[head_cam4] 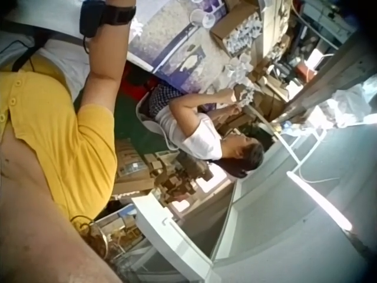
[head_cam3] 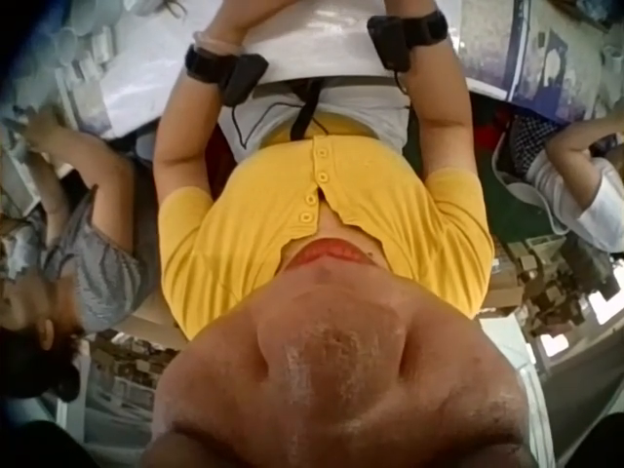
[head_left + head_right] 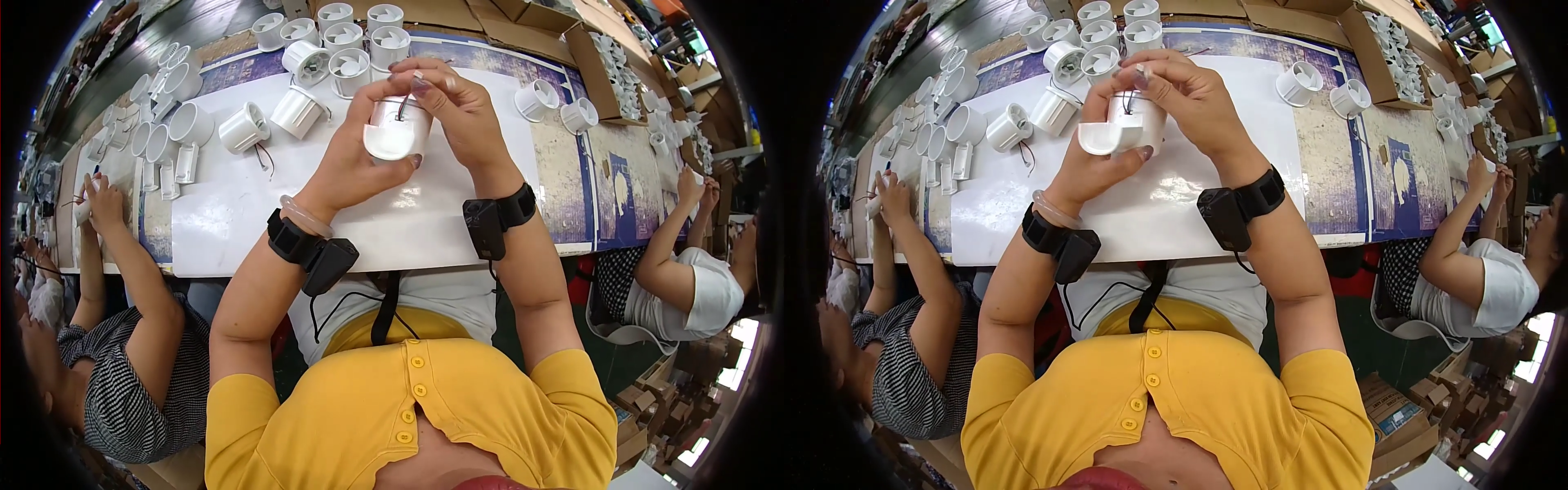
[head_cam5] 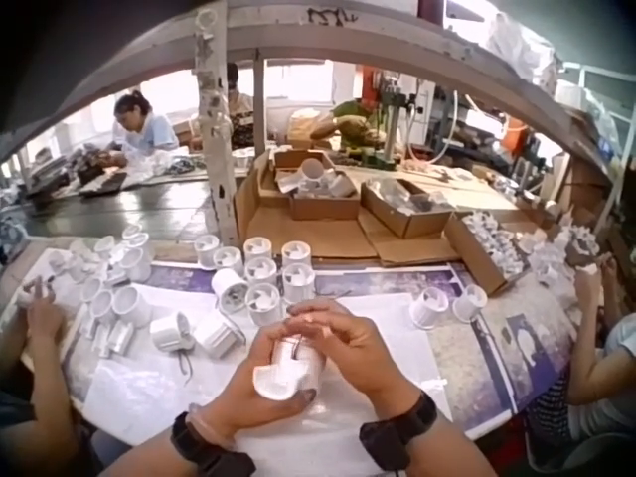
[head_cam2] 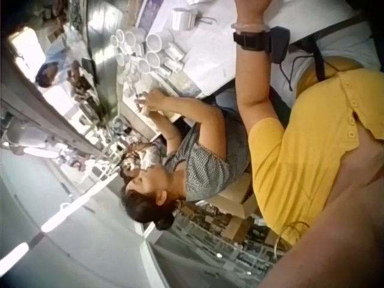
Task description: The person assembles a fan by threading wires through a white plastic housing, inserting the fan motor, and snapping a cover onto the housing. After completing the assembly, the person sets it aside and repeats the process with new components.
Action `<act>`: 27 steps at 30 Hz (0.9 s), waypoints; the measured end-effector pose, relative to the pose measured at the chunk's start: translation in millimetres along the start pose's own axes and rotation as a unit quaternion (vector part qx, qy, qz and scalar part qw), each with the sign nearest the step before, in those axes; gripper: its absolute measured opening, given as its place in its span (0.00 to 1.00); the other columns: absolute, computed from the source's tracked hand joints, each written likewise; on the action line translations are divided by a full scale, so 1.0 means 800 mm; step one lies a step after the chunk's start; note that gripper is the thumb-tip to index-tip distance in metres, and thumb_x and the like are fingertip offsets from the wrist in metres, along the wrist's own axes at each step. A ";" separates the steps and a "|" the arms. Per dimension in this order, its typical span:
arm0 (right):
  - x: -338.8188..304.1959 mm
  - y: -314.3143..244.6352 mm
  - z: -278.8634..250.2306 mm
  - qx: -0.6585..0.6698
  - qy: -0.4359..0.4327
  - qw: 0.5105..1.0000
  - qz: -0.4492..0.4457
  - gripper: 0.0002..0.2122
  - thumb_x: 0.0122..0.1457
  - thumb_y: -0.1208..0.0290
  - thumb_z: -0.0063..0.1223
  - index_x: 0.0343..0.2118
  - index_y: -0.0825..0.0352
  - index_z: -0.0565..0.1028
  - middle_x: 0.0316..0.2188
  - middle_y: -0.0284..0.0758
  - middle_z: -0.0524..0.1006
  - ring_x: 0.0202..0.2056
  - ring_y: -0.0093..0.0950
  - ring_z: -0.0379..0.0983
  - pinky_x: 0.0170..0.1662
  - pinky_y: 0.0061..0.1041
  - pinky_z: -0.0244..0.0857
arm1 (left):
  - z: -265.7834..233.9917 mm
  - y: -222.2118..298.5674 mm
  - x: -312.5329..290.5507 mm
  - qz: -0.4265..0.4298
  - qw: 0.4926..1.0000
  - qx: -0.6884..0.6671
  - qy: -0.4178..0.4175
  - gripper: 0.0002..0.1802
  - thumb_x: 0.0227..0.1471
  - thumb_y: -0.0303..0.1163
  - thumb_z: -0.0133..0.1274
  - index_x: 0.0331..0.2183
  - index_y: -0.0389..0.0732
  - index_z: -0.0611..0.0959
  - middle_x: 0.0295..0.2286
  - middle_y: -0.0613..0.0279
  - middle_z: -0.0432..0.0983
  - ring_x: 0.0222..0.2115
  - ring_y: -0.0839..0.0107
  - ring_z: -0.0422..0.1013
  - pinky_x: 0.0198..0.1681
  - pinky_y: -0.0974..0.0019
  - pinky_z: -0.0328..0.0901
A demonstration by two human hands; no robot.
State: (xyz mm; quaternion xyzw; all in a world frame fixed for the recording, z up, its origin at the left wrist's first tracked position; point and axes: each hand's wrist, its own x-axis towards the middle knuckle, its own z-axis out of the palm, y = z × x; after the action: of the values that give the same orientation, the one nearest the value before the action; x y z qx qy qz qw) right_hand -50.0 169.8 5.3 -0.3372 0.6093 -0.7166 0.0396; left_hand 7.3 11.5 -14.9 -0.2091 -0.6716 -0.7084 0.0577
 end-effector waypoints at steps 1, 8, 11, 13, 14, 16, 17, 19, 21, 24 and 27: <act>0.000 0.002 0.001 -0.001 0.001 1.000 0.001 0.09 0.60 0.72 0.49 0.37 0.68 0.79 0.48 0.37 0.71 0.47 0.28 0.68 0.51 0.26 0.62 | 0.002 0.000 0.001 0.007 0.999 -0.034 0.002 0.49 0.33 0.26 0.62 0.55 0.39 0.55 0.49 0.53 0.60 0.49 0.65 0.63 0.52 0.65 0.59; -0.004 0.011 0.024 0.045 -0.003 0.997 0.055 0.18 0.65 0.64 0.38 0.38 0.74 0.76 0.43 0.37 0.75 0.45 0.28 0.70 0.49 0.23 0.63 | 0.006 -0.003 -0.003 0.038 0.998 0.046 0.023 0.60 0.34 0.26 0.62 0.59 0.38 0.38 0.51 0.47 0.58 0.52 0.59 0.60 0.54 0.63 0.58; -0.007 0.007 0.023 0.082 -0.005 0.990 0.110 0.15 0.63 0.65 0.41 0.39 0.73 0.76 0.39 0.36 0.76 0.40 0.23 0.72 0.45 0.20 0.65 | 0.009 -0.001 -0.005 0.027 0.994 0.100 0.026 0.62 0.34 0.26 0.63 0.60 0.40 0.36 0.53 0.46 0.53 0.55 0.58 0.56 0.56 0.61 0.55; -0.008 0.007 0.023 0.099 -0.005 0.985 0.138 0.14 0.63 0.66 0.43 0.39 0.72 0.77 0.36 0.35 0.77 0.38 0.21 0.73 0.43 0.18 0.65 | 0.014 0.000 -0.005 0.006 0.994 0.100 0.044 0.63 0.33 0.25 0.62 0.61 0.45 0.37 0.58 0.47 0.45 0.60 0.59 0.48 0.60 0.59 0.49; -0.008 0.007 0.023 0.091 -0.001 0.986 0.136 0.14 0.62 0.65 0.43 0.38 0.71 0.77 0.35 0.34 0.77 0.36 0.21 0.73 0.41 0.18 0.66 | 0.014 -0.002 -0.005 0.006 0.994 0.099 0.044 0.63 0.33 0.25 0.62 0.61 0.45 0.37 0.58 0.47 0.45 0.60 0.59 0.48 0.60 0.59 0.49; -0.008 0.008 0.024 0.078 0.006 0.988 0.132 0.15 0.62 0.64 0.44 0.38 0.71 0.77 0.31 0.33 0.78 0.33 0.20 0.73 0.37 0.16 0.66 | 0.012 -0.005 -0.006 0.028 0.989 0.140 0.045 0.64 0.32 0.25 0.64 0.61 0.45 0.37 0.59 0.45 0.44 0.60 0.57 0.49 0.60 0.58 0.49; -0.008 0.009 0.024 0.078 0.006 0.988 0.133 0.15 0.62 0.64 0.44 0.38 0.71 0.77 0.31 0.33 0.78 0.33 0.20 0.73 0.37 0.16 0.66 | 0.012 -0.006 -0.006 0.038 0.985 0.161 0.045 0.64 0.32 0.25 0.65 0.61 0.45 0.37 0.59 0.44 0.44 0.59 0.56 0.49 0.60 0.58 0.49; -0.008 0.013 0.023 0.078 0.008 0.986 0.146 0.15 0.62 0.63 0.45 0.38 0.71 0.77 0.32 0.33 0.78 0.33 0.19 0.73 0.35 0.16 0.66 | 0.012 -0.007 -0.006 0.047 0.982 0.179 0.049 0.64 0.32 0.25 0.64 0.61 0.45 0.38 0.59 0.43 0.44 0.59 0.56 0.49 0.60 0.58 0.50; -0.008 0.014 0.023 0.078 0.009 0.985 0.153 0.15 0.61 0.62 0.46 0.38 0.71 0.77 0.32 0.33 0.78 0.32 0.18 0.73 0.34 0.15 0.66 | 0.013 -0.008 -0.006 0.065 0.973 0.214 0.055 0.63 0.32 0.25 0.64 0.61 0.44 0.38 0.58 0.43 0.45 0.59 0.56 0.50 0.59 0.59 0.50; -0.010 0.015 0.025 0.074 0.022 0.988 0.137 0.15 0.61 0.62 0.46 0.37 0.71 0.77 0.31 0.33 0.78 0.31 0.18 0.73 0.32 0.15 0.66 | 0.013 -0.008 -0.006 0.053 0.977 0.197 0.056 0.63 0.32 0.25 0.64 0.61 0.44 0.39 0.59 0.44 0.45 0.59 0.57 0.50 0.59 0.59 0.51; -0.011 0.010 0.028 0.063 0.031 0.987 0.147 0.14 0.61 0.63 0.45 0.37 0.70 0.77 0.31 0.33 0.78 0.31 0.17 0.73 0.32 0.15 0.66 | 0.013 -0.008 -0.007 0.051 0.977 0.199 0.057 0.63 0.32 0.24 0.64 0.61 0.45 0.39 0.59 0.44 0.45 0.59 0.57 0.50 0.59 0.59 0.51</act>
State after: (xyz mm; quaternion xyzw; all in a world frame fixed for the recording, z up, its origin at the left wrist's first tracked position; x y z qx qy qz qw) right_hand -34.2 152.5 -4.8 -0.2187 0.6069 -0.7499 0.1469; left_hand 11.9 21.3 -23.0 -0.1869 -0.7830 -0.5678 0.1722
